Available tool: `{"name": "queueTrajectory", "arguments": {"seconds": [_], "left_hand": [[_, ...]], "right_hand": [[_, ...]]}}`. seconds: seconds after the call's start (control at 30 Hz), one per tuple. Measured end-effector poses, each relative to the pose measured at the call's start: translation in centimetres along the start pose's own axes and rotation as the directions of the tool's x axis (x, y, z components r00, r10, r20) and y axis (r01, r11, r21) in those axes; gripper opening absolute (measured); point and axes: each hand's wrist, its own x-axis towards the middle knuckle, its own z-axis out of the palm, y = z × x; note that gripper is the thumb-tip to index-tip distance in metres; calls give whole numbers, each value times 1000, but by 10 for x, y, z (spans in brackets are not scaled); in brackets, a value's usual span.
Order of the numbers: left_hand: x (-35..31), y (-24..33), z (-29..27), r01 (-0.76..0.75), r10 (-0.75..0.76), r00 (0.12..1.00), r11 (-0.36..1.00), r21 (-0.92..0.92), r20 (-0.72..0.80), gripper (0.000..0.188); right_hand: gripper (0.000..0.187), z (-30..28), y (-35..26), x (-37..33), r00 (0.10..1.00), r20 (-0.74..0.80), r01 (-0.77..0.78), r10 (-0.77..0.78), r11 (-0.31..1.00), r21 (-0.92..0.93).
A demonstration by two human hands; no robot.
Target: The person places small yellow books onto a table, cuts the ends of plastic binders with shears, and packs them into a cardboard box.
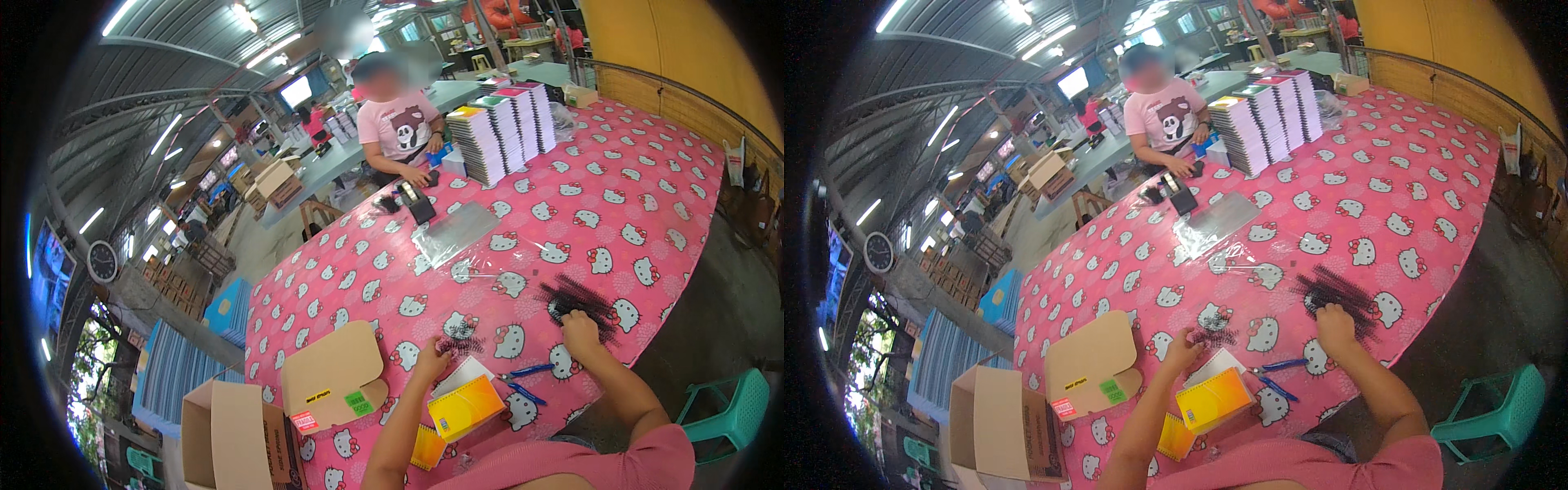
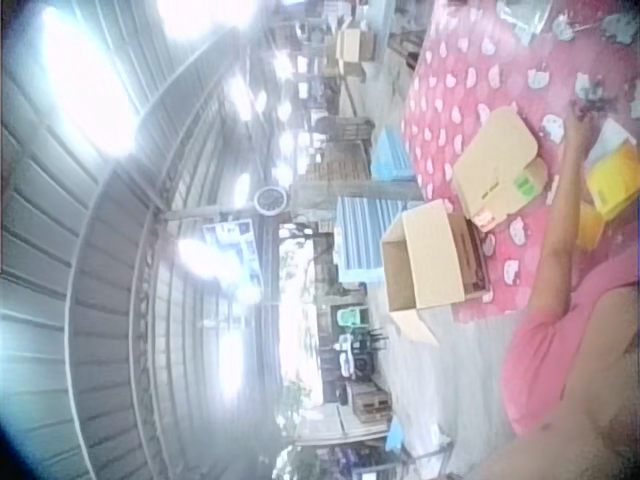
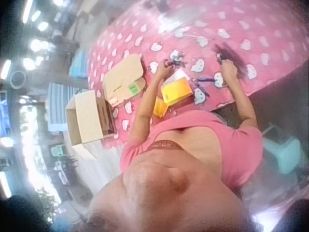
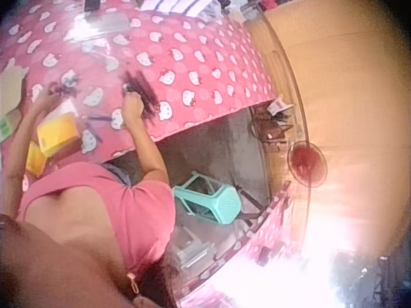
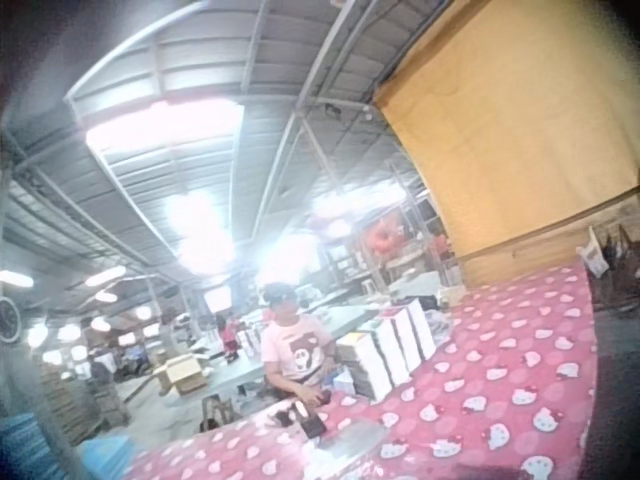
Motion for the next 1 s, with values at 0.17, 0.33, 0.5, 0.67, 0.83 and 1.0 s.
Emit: {"name": "queueTrajectory", "arguments": {"seconds": [0.17,0.33,0.5,0.67,0.83,1.0], "left_hand": [[-5,7,-6,-182,198,978,963,198,-60,64],[-34,64,-28,-150,135,986,972,181,97,41],[-84,61,-24,-423,394,900,892,160,186,31],[-85,67,-20,-88,96,943,995,-40,320,21],[-88,65,-20,-134,113,957,989,63,269,21],[-94,73,-21,-149,135,962,988,40,239,24]], "right_hand": [[12,-8,-6,5,999,-3,32,-33,996,-84],[11,-19,6,12,998,55,38,-33,994,-103],[13,-34,-11,10,992,76,-106,99,990,88],[13,-32,-11,14,991,-134,18,2,989,147],[15,-40,-42,10,1000,4,27,-30,954,298],[18,-40,-71,6,994,68,47,-84,905,423]]}}
